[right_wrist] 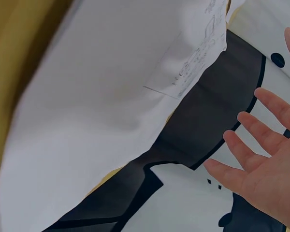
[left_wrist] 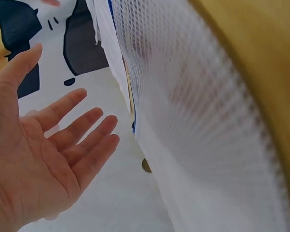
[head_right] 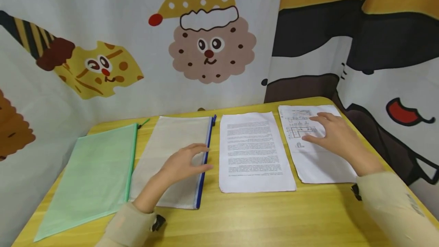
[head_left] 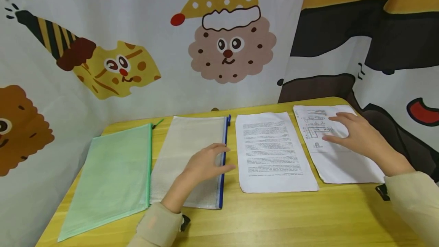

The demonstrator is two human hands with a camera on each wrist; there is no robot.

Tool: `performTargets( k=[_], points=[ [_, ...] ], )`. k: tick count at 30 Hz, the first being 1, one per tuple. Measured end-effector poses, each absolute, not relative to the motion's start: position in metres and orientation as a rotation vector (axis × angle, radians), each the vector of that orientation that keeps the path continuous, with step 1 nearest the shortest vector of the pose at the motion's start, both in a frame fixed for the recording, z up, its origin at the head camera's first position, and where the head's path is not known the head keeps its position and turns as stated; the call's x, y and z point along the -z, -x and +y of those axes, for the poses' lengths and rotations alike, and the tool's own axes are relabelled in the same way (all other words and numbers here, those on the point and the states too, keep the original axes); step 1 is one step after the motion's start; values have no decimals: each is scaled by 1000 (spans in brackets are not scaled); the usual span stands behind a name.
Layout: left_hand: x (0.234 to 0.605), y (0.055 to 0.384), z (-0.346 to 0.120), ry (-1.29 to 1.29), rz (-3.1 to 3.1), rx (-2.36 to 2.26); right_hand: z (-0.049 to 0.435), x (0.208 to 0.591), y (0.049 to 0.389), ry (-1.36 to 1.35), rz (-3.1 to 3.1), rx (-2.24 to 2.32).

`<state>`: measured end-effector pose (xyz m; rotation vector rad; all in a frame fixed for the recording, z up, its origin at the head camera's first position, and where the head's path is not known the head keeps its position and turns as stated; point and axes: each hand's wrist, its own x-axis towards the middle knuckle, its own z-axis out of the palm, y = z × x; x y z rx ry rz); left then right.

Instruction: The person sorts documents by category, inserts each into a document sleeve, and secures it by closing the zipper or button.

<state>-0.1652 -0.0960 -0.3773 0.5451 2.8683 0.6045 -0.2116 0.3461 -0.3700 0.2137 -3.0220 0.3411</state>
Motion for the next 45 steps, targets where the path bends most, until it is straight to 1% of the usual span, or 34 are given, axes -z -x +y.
performTargets(
  k=[4,9,14,18,28,37,45],
  points=[
    [382,167,-95,-486,2758,-861,350,373,209,-201,-3008,-341],
    [385,168,-93,-331,2594,-1169,354,377,206,-148,-3016,-366],
    [389,171,-93,-201,2453,-1350,358,379,204,-135,-3017,-379],
    [392,173,-94,-155,2381,-1425,360,380,204,-148,-3009,-376],
    [401,179,-93,-187,2438,-1330,365,383,202,-131,-3016,-390],
    [409,184,-85,-82,2593,-1094,368,387,203,-133,-3018,-393],
    [411,185,-84,-87,2646,-982,370,390,204,-121,-3032,-416]
  ],
)
